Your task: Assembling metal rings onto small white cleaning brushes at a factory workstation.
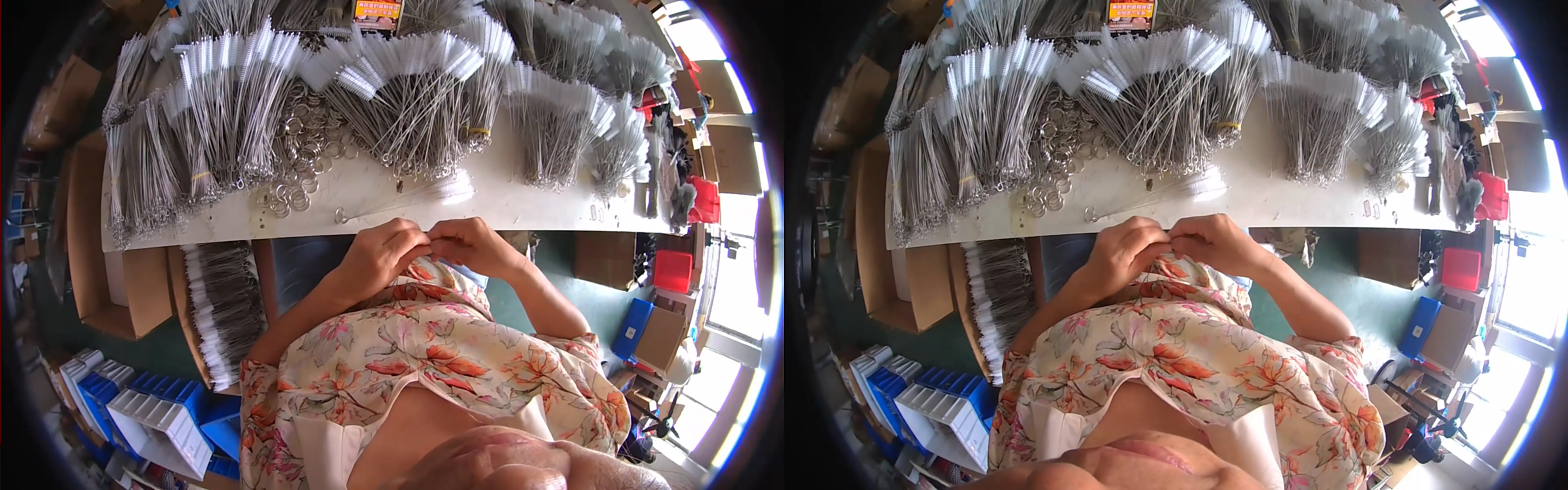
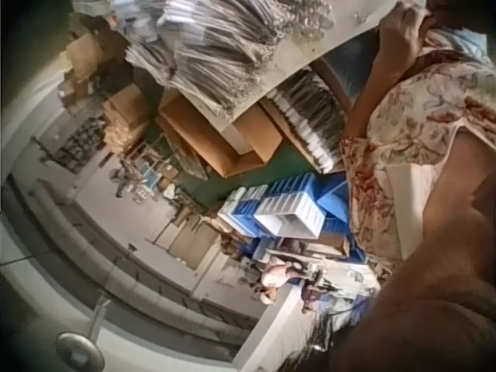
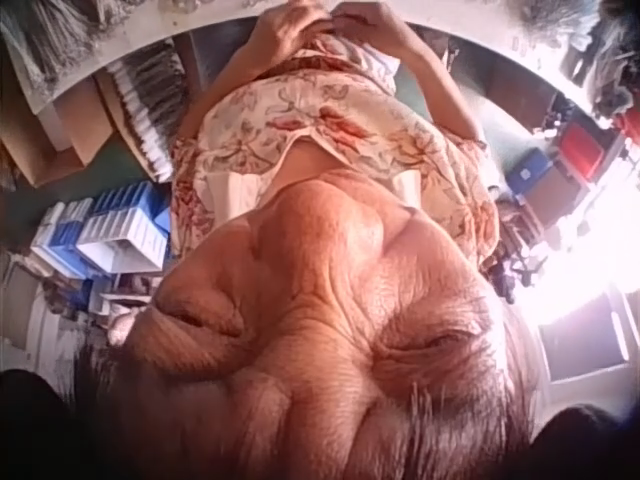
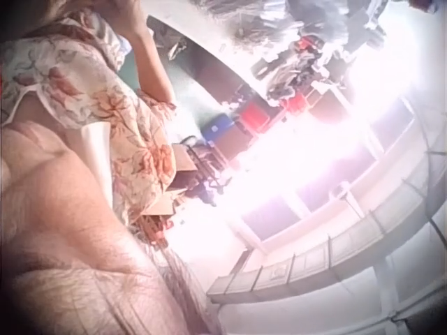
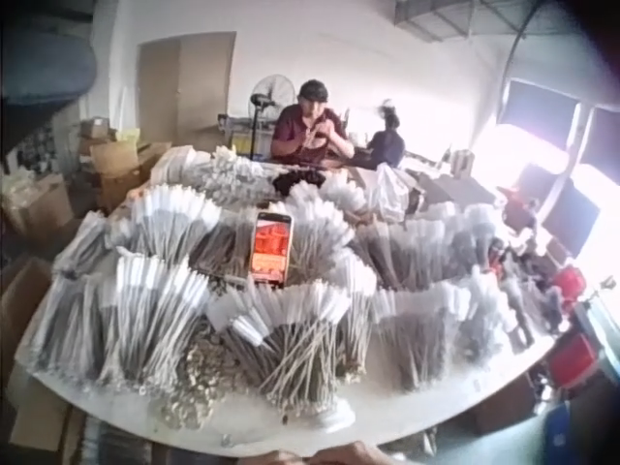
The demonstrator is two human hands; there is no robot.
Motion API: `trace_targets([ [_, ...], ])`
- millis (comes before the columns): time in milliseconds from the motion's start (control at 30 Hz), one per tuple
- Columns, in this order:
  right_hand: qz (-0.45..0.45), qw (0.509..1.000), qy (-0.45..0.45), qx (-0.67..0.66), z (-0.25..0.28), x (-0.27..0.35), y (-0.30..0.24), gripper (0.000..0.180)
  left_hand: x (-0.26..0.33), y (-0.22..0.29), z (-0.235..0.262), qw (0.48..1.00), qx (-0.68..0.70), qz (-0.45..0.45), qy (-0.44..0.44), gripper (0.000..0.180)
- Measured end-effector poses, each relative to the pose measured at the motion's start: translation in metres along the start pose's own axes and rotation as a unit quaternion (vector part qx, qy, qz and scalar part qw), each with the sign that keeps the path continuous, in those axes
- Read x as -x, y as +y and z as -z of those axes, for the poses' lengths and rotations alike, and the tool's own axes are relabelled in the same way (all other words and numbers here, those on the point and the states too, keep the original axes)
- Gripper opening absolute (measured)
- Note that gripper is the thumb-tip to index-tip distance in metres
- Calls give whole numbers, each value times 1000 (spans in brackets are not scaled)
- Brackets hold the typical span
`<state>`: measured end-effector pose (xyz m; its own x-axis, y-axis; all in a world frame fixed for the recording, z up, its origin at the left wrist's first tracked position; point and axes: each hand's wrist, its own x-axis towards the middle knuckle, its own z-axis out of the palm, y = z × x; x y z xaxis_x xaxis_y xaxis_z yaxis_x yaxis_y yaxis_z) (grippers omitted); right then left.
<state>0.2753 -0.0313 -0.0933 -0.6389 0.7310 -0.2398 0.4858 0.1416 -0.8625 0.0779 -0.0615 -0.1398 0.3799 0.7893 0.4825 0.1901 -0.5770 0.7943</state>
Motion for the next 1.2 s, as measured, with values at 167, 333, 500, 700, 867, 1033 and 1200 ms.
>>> trace_targets([
  [167,-111,915,-181,-342,-2,-5,-4,22,-2,18,22,995,-20,-99,-22,16],
  [333,-135,816,-292,-480,-1,1,4,21,-13,29,17,974,-55,-218,-7,20],
  [500,-145,838,-290,-439,12,7,-11,20,-16,31,16,961,-88,-262,16,28],
  [700,-54,917,78,388,55,34,-13,11,17,10,52,949,-207,156,179,28],
  [867,-28,906,176,383,37,32,48,7,40,-1,48,910,-316,245,109,22],
  [1033,112,949,239,169,-2,0,13,7,36,-8,44,909,-334,213,133,15],
  [1200,188,951,129,209,-36,-36,-38,6,31,-1,44,944,44,238,225,6],
])
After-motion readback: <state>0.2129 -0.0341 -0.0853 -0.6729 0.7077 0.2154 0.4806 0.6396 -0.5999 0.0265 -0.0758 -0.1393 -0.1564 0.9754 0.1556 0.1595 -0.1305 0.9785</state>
